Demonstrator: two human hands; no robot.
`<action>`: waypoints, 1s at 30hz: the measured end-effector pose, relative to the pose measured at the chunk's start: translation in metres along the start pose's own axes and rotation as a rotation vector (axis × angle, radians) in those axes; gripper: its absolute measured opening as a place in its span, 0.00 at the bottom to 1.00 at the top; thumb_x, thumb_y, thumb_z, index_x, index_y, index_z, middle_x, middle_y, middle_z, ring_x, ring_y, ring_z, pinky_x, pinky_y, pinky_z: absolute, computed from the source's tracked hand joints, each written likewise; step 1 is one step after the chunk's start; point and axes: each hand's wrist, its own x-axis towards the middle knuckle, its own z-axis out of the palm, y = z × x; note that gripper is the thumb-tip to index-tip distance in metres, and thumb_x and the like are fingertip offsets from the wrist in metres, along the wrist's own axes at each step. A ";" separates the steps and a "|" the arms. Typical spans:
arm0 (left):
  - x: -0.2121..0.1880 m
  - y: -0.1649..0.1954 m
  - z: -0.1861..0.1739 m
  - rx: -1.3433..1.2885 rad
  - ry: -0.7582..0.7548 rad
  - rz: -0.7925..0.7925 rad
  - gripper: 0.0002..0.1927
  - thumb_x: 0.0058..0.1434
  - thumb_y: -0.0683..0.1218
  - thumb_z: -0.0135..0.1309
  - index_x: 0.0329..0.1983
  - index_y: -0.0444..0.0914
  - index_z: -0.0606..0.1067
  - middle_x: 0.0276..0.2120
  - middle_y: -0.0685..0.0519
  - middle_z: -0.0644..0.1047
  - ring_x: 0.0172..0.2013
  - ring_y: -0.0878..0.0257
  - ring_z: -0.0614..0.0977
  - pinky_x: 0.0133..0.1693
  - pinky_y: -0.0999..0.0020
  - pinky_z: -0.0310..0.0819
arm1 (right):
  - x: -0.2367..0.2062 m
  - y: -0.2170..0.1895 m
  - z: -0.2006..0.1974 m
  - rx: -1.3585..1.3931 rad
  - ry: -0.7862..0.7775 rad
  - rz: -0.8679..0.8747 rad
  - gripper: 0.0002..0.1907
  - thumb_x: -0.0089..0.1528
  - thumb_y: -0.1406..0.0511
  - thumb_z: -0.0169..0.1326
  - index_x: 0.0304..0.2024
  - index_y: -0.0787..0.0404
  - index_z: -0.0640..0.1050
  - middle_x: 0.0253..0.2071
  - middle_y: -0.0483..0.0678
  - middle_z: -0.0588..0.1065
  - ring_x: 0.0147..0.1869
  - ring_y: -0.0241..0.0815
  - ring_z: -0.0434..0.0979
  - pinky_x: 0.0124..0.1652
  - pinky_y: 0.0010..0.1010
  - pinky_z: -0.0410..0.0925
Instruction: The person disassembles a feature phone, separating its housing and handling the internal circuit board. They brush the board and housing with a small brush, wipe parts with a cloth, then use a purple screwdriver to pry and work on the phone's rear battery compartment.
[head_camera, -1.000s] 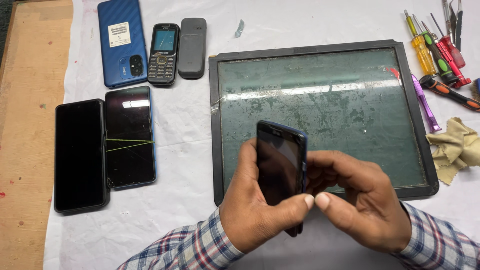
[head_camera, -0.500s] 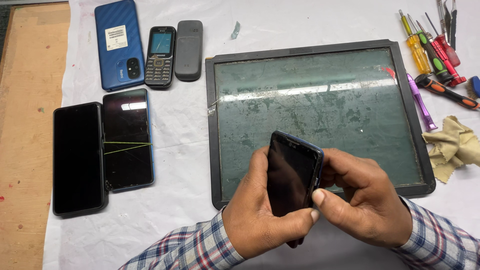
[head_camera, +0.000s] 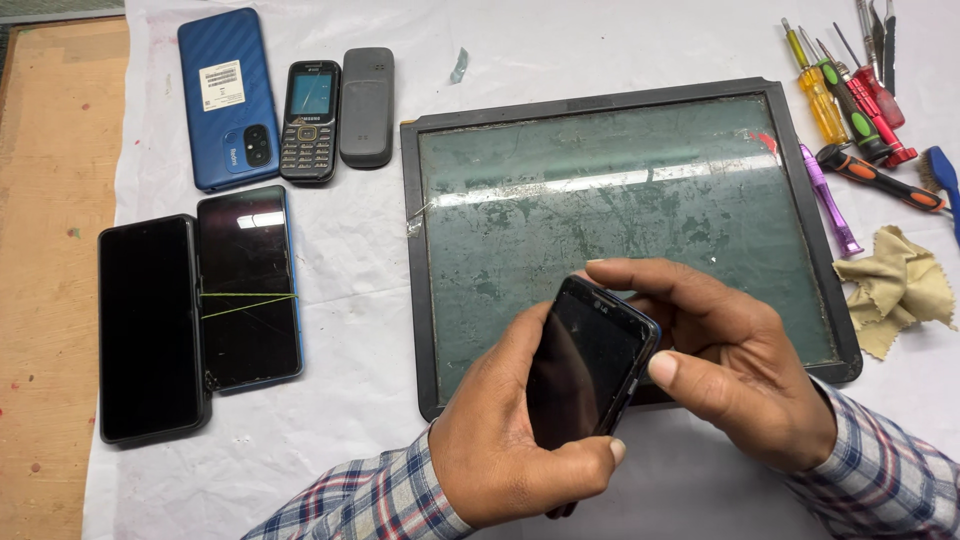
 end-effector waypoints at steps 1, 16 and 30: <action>0.000 0.000 0.000 0.007 -0.003 -0.012 0.47 0.45 0.49 0.59 0.70 0.31 0.60 0.45 0.47 0.76 0.40 0.63 0.82 0.39 0.68 0.80 | 0.000 -0.001 0.000 -0.014 0.013 0.021 0.33 0.63 0.66 0.50 0.70 0.74 0.65 0.56 0.61 0.76 0.59 0.48 0.79 0.57 0.42 0.76; 0.004 -0.004 0.000 0.066 0.001 -0.004 0.48 0.43 0.52 0.62 0.68 0.28 0.63 0.42 0.48 0.79 0.41 0.63 0.83 0.43 0.68 0.79 | -0.006 0.007 -0.010 -0.105 0.048 0.038 0.33 0.57 0.69 0.45 0.65 0.78 0.69 0.69 0.68 0.70 0.69 0.56 0.76 0.65 0.46 0.71; 0.001 0.001 -0.005 0.161 0.032 0.156 0.51 0.43 0.50 0.59 0.71 0.26 0.59 0.49 0.45 0.76 0.49 0.58 0.81 0.50 0.67 0.76 | -0.004 0.002 -0.014 -0.109 -0.008 -0.020 0.27 0.61 0.67 0.46 0.62 0.75 0.73 0.71 0.66 0.67 0.71 0.56 0.73 0.65 0.45 0.68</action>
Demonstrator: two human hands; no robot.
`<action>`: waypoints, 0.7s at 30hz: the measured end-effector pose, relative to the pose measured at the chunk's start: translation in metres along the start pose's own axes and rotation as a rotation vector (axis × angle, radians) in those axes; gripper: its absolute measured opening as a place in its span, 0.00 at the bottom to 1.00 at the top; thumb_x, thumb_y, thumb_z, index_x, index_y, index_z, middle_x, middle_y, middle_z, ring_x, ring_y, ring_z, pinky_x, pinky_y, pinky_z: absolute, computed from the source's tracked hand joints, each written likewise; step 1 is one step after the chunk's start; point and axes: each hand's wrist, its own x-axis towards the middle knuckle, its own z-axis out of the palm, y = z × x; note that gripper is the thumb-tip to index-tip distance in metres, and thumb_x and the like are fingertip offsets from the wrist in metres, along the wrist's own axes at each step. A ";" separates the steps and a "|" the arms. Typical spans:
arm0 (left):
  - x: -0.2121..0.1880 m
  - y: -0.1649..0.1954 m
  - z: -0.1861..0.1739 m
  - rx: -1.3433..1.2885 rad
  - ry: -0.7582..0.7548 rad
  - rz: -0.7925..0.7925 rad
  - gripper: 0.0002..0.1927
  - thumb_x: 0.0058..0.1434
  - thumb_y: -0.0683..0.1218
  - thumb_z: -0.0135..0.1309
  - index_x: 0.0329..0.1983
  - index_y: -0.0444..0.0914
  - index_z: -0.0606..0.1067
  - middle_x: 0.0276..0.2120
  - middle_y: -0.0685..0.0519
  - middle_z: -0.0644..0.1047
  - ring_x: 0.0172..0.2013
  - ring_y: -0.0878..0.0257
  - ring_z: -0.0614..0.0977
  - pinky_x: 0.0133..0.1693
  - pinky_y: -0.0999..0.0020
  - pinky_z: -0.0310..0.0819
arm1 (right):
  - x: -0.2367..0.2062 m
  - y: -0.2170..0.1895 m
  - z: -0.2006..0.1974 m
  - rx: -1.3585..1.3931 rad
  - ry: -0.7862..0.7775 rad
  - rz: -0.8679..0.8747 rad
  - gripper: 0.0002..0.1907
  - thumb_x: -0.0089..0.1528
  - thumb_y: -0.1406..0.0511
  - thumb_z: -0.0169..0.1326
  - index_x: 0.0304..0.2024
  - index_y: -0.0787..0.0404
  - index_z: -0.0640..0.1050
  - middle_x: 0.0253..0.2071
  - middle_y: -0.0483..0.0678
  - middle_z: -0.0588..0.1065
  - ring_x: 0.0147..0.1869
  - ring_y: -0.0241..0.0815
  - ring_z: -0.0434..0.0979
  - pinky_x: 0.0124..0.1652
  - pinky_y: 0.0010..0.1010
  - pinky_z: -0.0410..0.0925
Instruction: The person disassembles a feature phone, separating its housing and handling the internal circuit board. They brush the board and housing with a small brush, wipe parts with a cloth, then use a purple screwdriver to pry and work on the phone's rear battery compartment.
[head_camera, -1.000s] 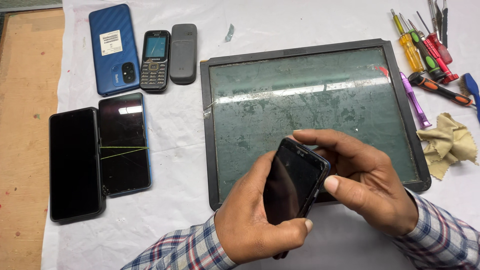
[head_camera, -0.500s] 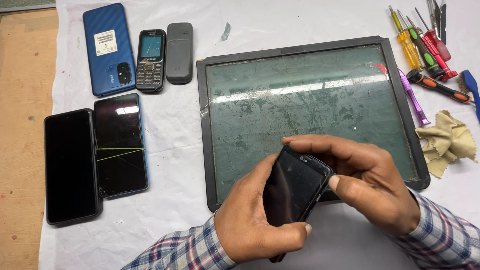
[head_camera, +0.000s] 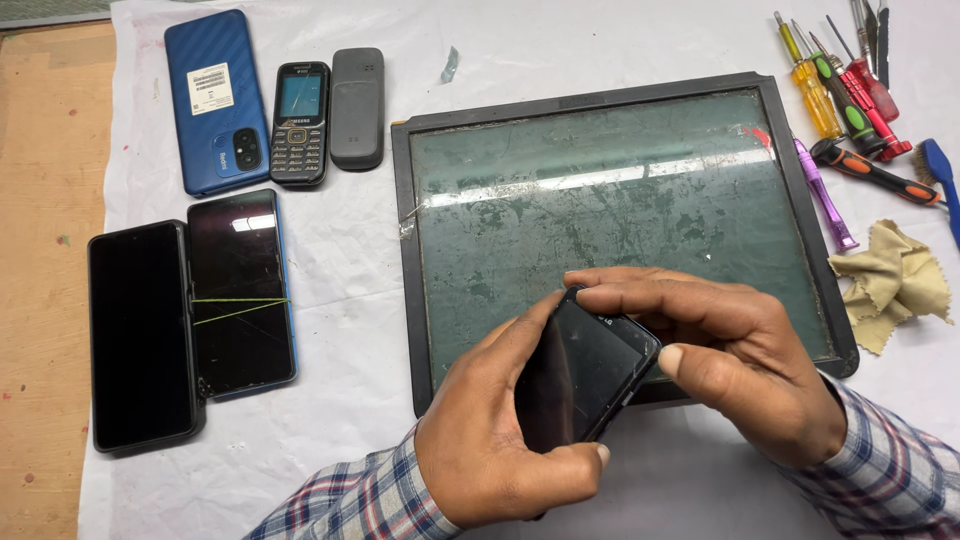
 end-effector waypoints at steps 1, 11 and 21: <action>0.000 0.000 -0.001 0.027 0.002 0.018 0.53 0.43 0.50 0.59 0.72 0.24 0.57 0.50 0.44 0.76 0.50 0.57 0.82 0.51 0.66 0.76 | 0.000 0.000 0.000 0.007 0.010 0.026 0.28 0.61 0.68 0.46 0.62 0.75 0.73 0.71 0.66 0.68 0.71 0.57 0.73 0.65 0.47 0.69; 0.001 -0.006 -0.002 0.107 -0.044 -0.048 0.59 0.41 0.50 0.58 0.76 0.24 0.51 0.51 0.39 0.77 0.51 0.52 0.84 0.50 0.64 0.79 | 0.004 0.009 -0.011 0.171 -0.046 0.087 0.26 0.59 0.71 0.51 0.61 0.75 0.74 0.70 0.66 0.68 0.77 0.58 0.66 0.73 0.51 0.60; 0.000 -0.004 -0.004 0.040 -0.053 -0.019 0.54 0.42 0.51 0.58 0.73 0.26 0.57 0.51 0.42 0.78 0.51 0.54 0.84 0.52 0.65 0.77 | 0.005 0.016 -0.016 0.245 -0.060 0.136 0.27 0.55 0.72 0.51 0.57 0.75 0.76 0.69 0.66 0.67 0.74 0.55 0.67 0.70 0.48 0.61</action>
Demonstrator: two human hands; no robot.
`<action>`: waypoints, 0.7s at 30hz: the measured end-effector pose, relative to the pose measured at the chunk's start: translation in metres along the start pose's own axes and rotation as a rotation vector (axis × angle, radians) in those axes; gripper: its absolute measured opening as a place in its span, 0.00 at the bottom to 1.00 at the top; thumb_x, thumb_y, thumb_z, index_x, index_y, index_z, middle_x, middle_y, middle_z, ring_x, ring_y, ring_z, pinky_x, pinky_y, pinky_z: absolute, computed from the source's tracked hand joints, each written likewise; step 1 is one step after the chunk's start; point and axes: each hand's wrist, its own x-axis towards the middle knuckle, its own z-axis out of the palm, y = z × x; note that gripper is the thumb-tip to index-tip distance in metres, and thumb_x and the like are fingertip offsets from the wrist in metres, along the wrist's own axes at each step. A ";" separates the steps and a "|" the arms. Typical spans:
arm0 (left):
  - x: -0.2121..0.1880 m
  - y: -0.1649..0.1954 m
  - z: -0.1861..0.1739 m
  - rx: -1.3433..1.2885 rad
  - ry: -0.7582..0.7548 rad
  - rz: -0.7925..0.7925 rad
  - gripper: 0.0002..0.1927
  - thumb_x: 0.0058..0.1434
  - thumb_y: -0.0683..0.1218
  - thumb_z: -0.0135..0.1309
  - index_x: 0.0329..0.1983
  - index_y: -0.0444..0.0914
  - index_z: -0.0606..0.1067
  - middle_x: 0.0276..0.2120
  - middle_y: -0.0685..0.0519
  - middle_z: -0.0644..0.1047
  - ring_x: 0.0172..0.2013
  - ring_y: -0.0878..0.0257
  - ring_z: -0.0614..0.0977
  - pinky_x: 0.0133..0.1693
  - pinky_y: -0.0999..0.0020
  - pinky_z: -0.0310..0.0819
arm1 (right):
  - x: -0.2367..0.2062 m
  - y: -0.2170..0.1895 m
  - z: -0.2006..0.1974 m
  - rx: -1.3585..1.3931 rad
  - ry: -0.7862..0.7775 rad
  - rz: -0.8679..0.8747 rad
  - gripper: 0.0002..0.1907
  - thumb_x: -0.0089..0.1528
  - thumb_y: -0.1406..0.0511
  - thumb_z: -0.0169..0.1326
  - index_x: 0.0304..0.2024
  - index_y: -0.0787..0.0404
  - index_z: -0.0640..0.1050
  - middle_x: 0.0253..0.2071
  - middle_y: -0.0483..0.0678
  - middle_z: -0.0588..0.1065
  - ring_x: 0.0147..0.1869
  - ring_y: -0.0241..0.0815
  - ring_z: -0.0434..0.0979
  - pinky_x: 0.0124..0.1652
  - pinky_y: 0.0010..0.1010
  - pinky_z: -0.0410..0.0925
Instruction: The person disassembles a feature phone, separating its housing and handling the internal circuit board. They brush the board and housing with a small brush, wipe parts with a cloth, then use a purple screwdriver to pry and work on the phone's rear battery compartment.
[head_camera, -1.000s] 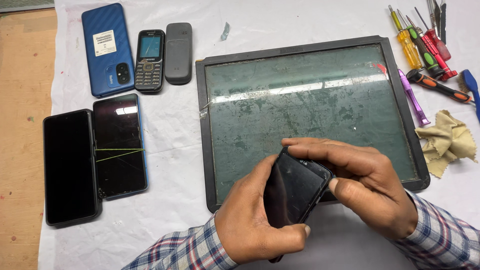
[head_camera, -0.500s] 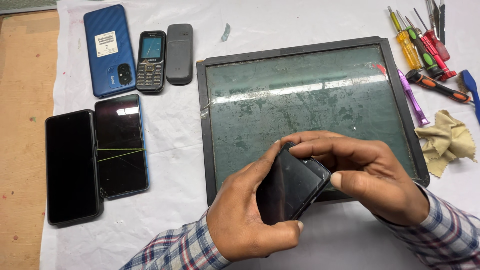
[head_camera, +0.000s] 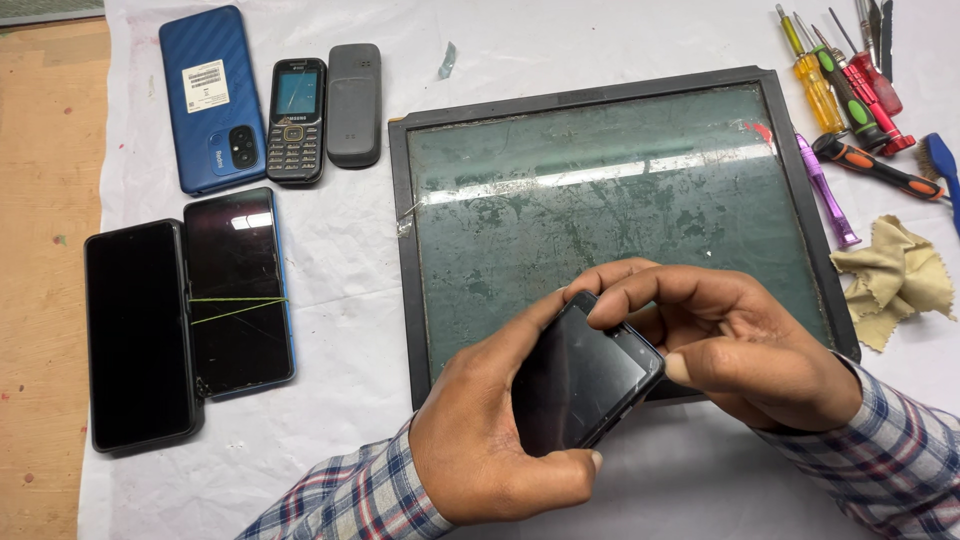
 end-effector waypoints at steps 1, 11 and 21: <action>0.000 -0.001 0.000 -0.021 -0.004 -0.042 0.52 0.42 0.51 0.59 0.71 0.27 0.59 0.50 0.42 0.78 0.50 0.54 0.84 0.52 0.64 0.78 | 0.000 -0.001 0.001 0.057 0.000 0.007 0.27 0.56 0.71 0.51 0.58 0.75 0.74 0.69 0.65 0.66 0.71 0.55 0.69 0.65 0.50 0.65; 0.003 -0.015 0.001 -0.412 0.141 -0.055 0.46 0.52 0.51 0.61 0.71 0.29 0.58 0.55 0.42 0.75 0.48 0.59 0.77 0.50 0.63 0.77 | -0.004 0.002 0.031 -0.222 0.156 -0.112 0.33 0.64 0.64 0.55 0.67 0.69 0.60 0.61 0.59 0.69 0.61 0.47 0.74 0.59 0.41 0.71; -0.001 -0.011 -0.001 -0.322 0.264 0.195 0.49 0.53 0.44 0.68 0.72 0.33 0.53 0.63 0.42 0.68 0.62 0.51 0.78 0.61 0.58 0.81 | -0.002 0.013 0.026 -0.106 0.031 0.033 0.39 0.66 0.56 0.57 0.69 0.70 0.56 0.59 0.57 0.68 0.60 0.45 0.75 0.52 0.38 0.75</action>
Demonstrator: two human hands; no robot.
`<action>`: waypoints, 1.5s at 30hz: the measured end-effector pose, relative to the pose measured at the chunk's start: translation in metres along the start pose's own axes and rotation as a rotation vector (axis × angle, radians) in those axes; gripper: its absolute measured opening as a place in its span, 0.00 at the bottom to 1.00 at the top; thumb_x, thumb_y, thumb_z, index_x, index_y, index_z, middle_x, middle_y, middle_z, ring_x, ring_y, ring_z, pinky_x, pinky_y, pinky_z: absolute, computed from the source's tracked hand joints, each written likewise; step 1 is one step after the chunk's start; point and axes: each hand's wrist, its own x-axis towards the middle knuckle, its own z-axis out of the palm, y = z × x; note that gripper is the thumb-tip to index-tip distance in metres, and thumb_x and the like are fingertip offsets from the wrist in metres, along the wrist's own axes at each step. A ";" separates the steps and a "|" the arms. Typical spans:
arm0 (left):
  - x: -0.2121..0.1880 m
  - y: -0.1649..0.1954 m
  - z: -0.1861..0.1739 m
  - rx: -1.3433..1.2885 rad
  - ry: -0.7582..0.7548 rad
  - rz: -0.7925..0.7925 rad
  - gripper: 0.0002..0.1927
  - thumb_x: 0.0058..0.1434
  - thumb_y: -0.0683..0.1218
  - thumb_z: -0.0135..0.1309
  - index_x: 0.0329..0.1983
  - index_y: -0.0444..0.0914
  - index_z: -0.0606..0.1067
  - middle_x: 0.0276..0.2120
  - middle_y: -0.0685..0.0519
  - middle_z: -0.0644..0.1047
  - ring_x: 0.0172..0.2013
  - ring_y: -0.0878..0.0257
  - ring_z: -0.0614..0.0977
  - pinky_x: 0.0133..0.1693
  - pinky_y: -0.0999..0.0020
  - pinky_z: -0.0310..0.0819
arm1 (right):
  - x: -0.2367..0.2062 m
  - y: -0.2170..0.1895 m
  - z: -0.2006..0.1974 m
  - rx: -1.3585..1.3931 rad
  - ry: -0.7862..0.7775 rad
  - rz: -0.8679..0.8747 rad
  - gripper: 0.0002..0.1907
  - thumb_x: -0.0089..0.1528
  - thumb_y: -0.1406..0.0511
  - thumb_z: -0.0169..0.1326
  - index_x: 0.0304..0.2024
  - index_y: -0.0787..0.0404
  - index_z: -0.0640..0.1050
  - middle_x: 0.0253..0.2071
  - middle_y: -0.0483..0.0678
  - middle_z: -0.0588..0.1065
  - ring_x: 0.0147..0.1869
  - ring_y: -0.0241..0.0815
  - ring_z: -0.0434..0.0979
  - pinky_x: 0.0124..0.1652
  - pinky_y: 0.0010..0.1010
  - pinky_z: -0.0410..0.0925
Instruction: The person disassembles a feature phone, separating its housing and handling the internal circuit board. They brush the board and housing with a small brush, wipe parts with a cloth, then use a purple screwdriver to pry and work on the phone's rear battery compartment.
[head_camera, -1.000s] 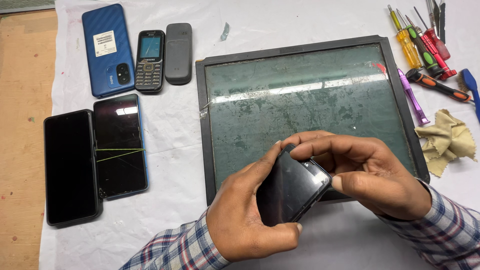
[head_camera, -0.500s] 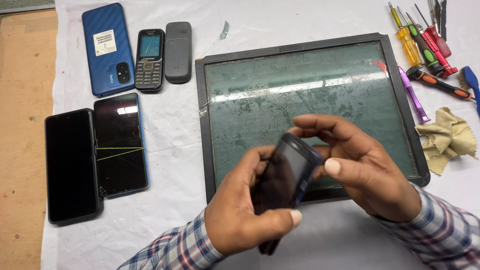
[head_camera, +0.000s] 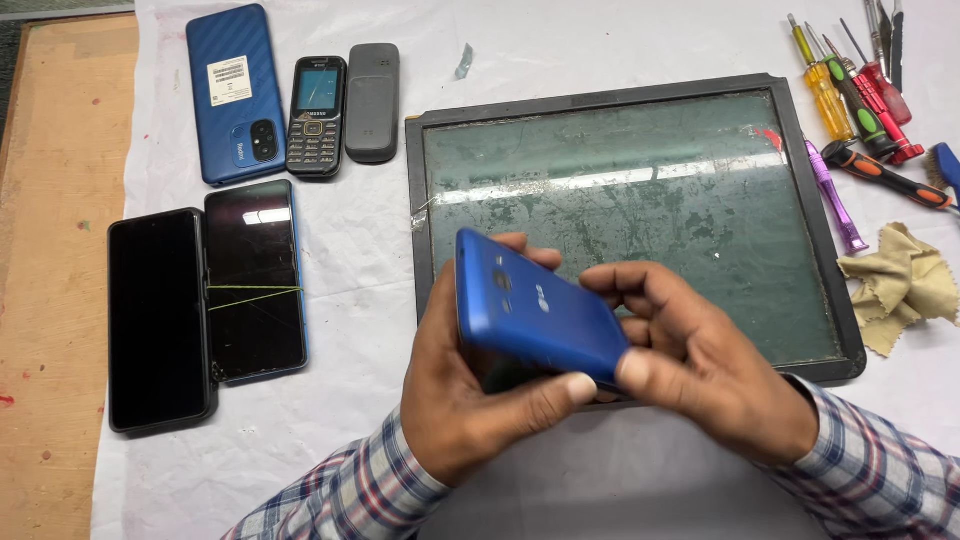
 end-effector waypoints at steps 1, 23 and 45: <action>-0.002 0.002 0.000 0.099 -0.033 0.096 0.46 0.56 0.42 0.67 0.73 0.33 0.54 0.64 0.42 0.69 0.62 0.51 0.79 0.63 0.58 0.81 | 0.001 0.001 -0.003 0.048 0.031 0.044 0.38 0.67 0.55 0.55 0.70 0.70 0.58 0.58 0.58 0.70 0.57 0.45 0.77 0.49 0.37 0.76; -0.003 -0.010 0.009 1.127 -0.177 0.914 0.17 0.75 0.53 0.60 0.63 0.58 0.71 0.62 0.49 0.65 0.53 0.60 0.79 0.53 0.64 0.82 | -0.004 -0.006 -0.012 0.285 -0.140 0.221 0.37 0.64 0.49 0.55 0.60 0.75 0.71 0.51 0.61 0.76 0.56 0.49 0.78 0.55 0.40 0.71; -0.005 0.016 -0.005 -0.286 -0.129 -0.148 0.34 0.57 0.42 0.55 0.69 0.27 0.67 0.57 0.46 0.69 0.42 0.65 0.76 0.42 0.70 0.78 | 0.003 -0.019 0.016 -0.832 0.119 -0.402 0.45 0.44 0.63 0.68 0.63 0.64 0.68 0.54 0.53 0.76 0.58 0.47 0.80 0.57 0.37 0.71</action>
